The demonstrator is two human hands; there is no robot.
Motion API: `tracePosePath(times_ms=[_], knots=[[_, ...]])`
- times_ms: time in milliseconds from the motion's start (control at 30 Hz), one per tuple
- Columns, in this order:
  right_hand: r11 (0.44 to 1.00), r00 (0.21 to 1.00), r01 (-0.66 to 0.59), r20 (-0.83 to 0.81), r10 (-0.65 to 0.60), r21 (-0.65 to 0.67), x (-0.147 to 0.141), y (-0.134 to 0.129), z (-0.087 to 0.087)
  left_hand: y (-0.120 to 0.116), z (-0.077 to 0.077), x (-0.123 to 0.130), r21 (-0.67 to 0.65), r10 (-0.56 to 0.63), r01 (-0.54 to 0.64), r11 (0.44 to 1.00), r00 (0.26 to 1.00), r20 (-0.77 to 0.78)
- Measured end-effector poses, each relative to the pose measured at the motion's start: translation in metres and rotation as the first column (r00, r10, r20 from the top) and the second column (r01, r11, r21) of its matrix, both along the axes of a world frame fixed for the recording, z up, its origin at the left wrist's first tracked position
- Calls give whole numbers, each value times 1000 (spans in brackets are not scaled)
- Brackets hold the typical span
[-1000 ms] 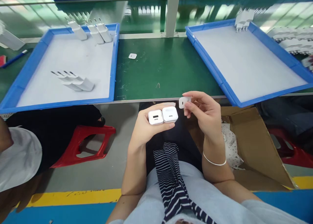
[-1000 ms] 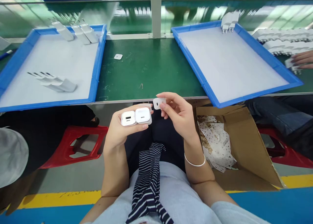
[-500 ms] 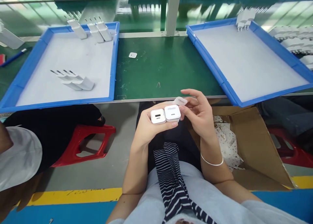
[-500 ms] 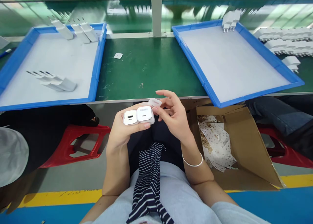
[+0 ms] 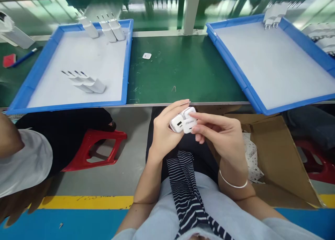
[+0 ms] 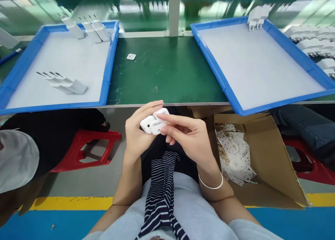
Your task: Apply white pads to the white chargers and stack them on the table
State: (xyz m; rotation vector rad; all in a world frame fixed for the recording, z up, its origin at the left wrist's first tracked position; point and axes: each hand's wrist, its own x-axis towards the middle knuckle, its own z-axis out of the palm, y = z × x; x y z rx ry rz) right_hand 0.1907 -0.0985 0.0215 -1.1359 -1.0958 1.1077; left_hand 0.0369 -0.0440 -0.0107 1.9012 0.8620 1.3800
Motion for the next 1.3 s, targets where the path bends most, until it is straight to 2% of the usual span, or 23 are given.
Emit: tracePosePath(times_ms=[133, 367, 1300], knots=[[998, 998, -42, -40, 40, -53, -9, 0, -1, 0, -2, -1, 27, -8, 9, 1000, 999, -39], [993, 996, -76, -61, 70, -93, -6, 3, -3, -1, -1, -3, 48, 3, 3, 999, 992, -124], [994, 1000, -20, 6, 21, -104, -12, 5, -1, -2, -2, -3, 86, 30, -14, 996, 981, -192]])
